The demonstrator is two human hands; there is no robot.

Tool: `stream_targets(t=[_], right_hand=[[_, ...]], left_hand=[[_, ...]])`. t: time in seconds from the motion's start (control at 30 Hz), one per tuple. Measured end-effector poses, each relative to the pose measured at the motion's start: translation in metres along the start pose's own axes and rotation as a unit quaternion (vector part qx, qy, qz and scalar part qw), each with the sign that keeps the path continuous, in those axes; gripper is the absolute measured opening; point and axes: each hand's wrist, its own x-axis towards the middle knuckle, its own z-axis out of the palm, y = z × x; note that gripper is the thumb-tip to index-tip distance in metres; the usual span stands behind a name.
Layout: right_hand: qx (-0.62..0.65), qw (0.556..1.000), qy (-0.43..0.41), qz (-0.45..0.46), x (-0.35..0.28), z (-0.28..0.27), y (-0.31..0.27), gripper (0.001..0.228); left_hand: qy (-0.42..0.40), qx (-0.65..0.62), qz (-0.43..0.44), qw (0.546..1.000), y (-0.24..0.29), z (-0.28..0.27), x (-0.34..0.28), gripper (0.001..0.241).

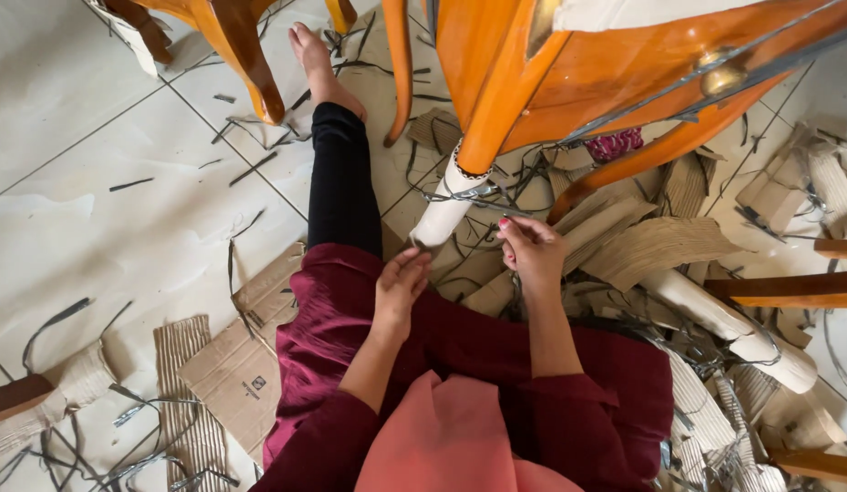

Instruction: Wrapping a wooden chair leg with protective paper and securing it with string

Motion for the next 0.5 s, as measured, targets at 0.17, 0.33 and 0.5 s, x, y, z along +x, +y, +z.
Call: stream_targets(t=[0.17,0.33,0.5], right_hand=[[-0.140,0.977,-0.038,-0.158,0.010,0.006,-0.015,0.003],[-0.269,0.919,-0.080,-0.277,0.031,0.006,-0.018,0.019],[-0.240,0.883,-0.170,-0.367,0.031,0.021,-0.037,0.016]], left_hand=[[-0.030,0.067,0.077,0.994,0.031,0.000,0.028,0.045],[-0.109,0.097,0.102,0.984,0.080,0.028,0.033,0.056],[-0.108,-0.018,0.109,0.988,0.081,0.046,0.050,0.039]])
